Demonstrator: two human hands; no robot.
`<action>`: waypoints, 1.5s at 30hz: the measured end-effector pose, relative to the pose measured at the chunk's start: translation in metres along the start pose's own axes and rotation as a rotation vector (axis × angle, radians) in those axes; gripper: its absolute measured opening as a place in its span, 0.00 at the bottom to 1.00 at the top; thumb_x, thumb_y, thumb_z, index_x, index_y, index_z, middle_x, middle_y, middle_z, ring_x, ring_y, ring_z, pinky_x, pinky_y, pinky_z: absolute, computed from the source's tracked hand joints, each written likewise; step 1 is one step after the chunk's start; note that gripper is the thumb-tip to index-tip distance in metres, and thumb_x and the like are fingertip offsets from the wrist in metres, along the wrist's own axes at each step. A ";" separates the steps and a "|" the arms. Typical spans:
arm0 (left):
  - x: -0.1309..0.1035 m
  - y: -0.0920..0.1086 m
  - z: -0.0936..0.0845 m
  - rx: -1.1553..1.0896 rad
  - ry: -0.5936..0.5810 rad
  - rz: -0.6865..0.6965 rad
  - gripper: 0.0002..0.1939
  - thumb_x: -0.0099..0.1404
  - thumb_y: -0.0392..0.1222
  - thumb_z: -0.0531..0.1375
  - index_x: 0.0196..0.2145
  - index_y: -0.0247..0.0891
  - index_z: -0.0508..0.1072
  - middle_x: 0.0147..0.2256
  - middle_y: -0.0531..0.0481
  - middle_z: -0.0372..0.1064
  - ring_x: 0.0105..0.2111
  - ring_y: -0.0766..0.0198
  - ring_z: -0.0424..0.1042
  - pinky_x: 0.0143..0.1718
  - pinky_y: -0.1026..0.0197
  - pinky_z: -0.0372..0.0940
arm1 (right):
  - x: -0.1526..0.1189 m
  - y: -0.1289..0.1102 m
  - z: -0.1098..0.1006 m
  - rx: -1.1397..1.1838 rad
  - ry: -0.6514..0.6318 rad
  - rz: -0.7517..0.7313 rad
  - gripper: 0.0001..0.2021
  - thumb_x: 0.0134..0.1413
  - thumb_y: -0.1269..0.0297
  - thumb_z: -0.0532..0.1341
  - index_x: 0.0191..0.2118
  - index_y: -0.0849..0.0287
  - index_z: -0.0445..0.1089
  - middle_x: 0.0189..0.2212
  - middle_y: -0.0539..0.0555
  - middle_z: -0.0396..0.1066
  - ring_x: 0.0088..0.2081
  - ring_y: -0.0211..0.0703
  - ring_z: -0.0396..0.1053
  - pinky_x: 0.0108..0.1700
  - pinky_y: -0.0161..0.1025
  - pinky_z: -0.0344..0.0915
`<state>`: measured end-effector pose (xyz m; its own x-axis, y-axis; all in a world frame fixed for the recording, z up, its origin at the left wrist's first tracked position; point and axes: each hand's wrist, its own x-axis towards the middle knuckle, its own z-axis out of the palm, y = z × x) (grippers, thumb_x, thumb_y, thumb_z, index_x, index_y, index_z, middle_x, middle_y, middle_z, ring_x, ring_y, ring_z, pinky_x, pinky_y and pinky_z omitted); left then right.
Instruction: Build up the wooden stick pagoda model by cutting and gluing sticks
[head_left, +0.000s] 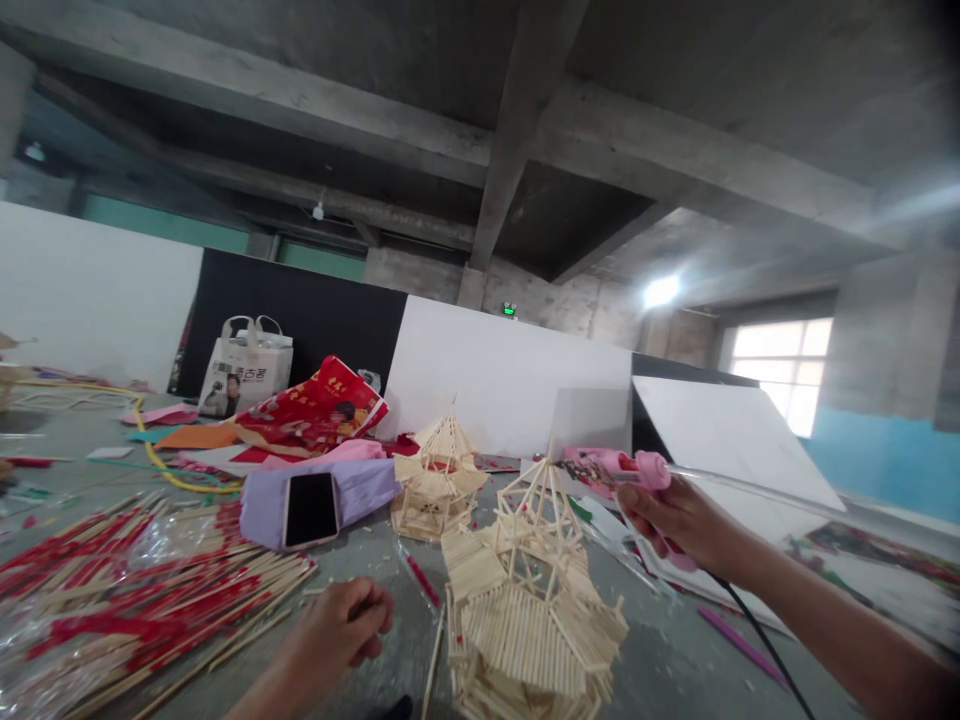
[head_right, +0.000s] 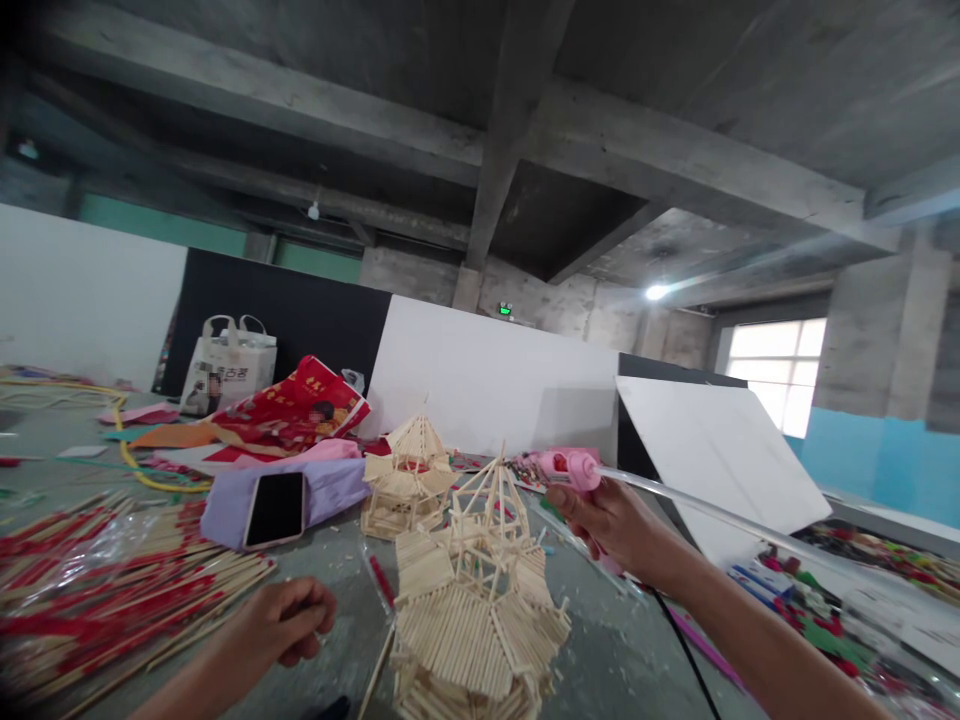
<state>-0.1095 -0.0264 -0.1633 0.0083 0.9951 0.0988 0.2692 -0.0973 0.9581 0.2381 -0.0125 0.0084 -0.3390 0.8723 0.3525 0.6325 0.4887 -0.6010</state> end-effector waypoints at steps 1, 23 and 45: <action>0.000 0.000 0.000 0.003 0.000 0.000 0.10 0.49 0.45 0.52 0.22 0.35 0.65 0.21 0.54 0.63 0.19 0.69 0.64 0.18 0.68 0.52 | 0.001 0.001 0.000 -0.001 0.005 -0.001 0.22 0.51 0.43 0.52 0.22 0.58 0.57 0.16 0.45 0.57 0.15 0.29 0.57 0.15 0.29 0.55; 0.003 -0.002 0.001 0.001 0.001 -0.013 0.10 0.48 0.45 0.52 0.24 0.35 0.66 0.22 0.53 0.65 0.19 0.69 0.64 0.18 0.68 0.53 | 0.004 -0.005 0.001 -0.013 0.029 0.006 0.22 0.49 0.42 0.53 0.21 0.58 0.57 0.14 0.44 0.57 0.13 0.29 0.56 0.14 0.29 0.54; -0.002 0.009 0.001 0.008 0.001 -0.027 0.11 0.45 0.46 0.52 0.22 0.35 0.65 0.20 0.54 0.63 0.18 0.69 0.63 0.18 0.68 0.52 | 0.008 -0.011 0.002 -0.047 0.021 -0.016 0.21 0.51 0.44 0.53 0.21 0.58 0.58 0.12 0.44 0.57 0.13 0.28 0.55 0.14 0.29 0.53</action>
<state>-0.1061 -0.0293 -0.1548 0.0003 0.9973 0.0735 0.2773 -0.0707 0.9582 0.2271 -0.0103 0.0165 -0.3354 0.8633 0.3770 0.6589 0.5010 -0.5611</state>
